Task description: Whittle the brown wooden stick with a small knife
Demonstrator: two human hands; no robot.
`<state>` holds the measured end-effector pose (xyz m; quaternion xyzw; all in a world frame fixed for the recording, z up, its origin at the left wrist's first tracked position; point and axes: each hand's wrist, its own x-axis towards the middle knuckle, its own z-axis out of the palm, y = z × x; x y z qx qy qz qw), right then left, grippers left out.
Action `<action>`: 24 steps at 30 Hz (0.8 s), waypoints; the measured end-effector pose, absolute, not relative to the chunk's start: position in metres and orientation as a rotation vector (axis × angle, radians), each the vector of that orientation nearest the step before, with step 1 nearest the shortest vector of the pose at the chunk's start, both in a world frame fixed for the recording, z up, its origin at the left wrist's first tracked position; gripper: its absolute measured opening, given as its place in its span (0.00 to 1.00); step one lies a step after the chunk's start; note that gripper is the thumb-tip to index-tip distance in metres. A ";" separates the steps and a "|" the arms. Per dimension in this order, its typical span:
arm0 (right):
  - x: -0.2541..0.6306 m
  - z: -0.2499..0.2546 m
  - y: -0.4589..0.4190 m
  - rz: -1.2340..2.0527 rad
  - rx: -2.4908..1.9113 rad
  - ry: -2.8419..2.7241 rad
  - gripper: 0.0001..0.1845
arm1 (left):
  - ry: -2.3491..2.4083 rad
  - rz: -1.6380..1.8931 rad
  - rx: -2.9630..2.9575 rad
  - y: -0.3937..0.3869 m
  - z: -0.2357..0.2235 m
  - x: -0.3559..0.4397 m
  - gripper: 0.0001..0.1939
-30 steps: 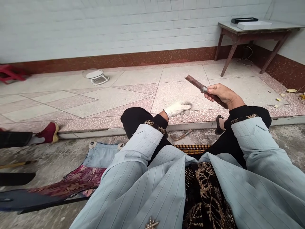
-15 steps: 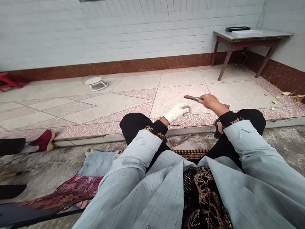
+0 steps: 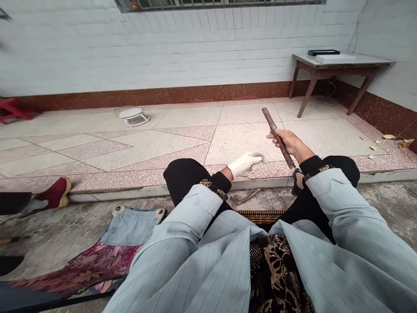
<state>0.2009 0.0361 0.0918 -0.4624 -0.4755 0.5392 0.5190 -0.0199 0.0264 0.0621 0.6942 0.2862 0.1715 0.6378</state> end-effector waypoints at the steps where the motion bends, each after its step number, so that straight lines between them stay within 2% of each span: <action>1: 0.198 0.094 0.035 1.312 -1.076 -1.121 0.10 | 0.638 0.408 1.561 0.027 0.057 -0.017 0.15; 6: 0.182 0.098 0.033 1.231 -1.045 -1.130 0.08 | 0.611 0.532 1.478 0.033 0.042 -0.007 0.16; 11: 0.172 0.100 0.032 1.170 -1.102 -1.202 0.10 | 0.659 0.846 1.447 0.032 0.050 0.002 0.12; 15: 0.172 0.102 0.029 1.169 -1.067 -1.215 0.08 | 0.812 0.889 1.524 0.030 0.058 0.005 0.08; 24: 0.166 0.098 0.029 1.150 -1.108 -1.140 0.08 | 1.478 0.817 2.382 0.033 0.063 0.000 0.17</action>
